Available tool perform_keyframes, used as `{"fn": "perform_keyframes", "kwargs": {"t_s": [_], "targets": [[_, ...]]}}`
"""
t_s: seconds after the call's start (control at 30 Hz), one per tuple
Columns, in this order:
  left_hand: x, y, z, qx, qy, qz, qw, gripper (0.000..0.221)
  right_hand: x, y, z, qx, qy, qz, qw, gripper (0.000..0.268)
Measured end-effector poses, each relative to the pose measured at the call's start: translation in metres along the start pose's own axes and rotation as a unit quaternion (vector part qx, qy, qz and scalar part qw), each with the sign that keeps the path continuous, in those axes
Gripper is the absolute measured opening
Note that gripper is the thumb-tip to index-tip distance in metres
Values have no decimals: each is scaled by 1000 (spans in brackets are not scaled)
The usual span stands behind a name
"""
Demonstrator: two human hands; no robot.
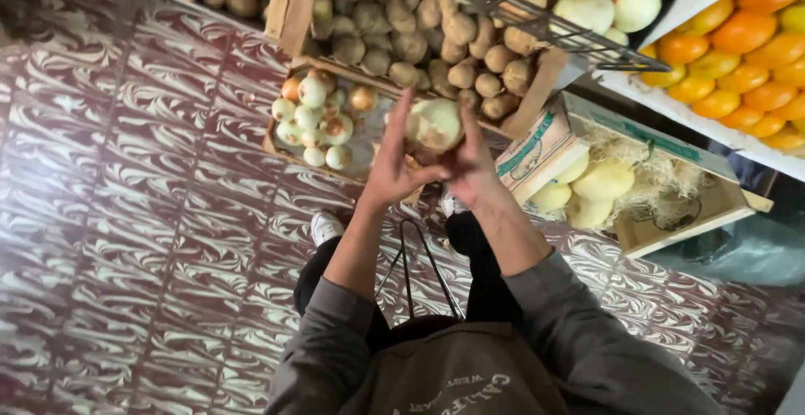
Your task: The person peels the dry outer skin off several white onions by hand, placing the peeled onions back into a wooden crate. The person also briefly handles a potato from an adjacent crate before returning to peeling onions.
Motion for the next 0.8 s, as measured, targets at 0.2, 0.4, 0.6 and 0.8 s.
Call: {"fn": "perform_keyframes", "kwargs": {"t_s": [0.2,0.4,0.6,0.8], "targets": [[-30,42,26,15,79,-235,969,44,38,21,-44,60,-38,319,945,69],[-37,50,43,42,210,-302,929,36,43,-13,-24,3,71,586,807,64],[-32,54,34,69,225,-400,886,46,46,-20,-28,-43,89,508,856,50],[-37,59,33,130,308,-332,882,50,41,4,-53,-97,88,448,885,50]]}}
Point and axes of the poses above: each hand's wrist, its own z-axis away from the middle knuckle, its own y-axis out of the back of the hand, x = y × z, the point moved 5 cm from there along -z, towards the middle knuckle, and after that the axes turned 11 degrees about -y, right-handed, at the moved point
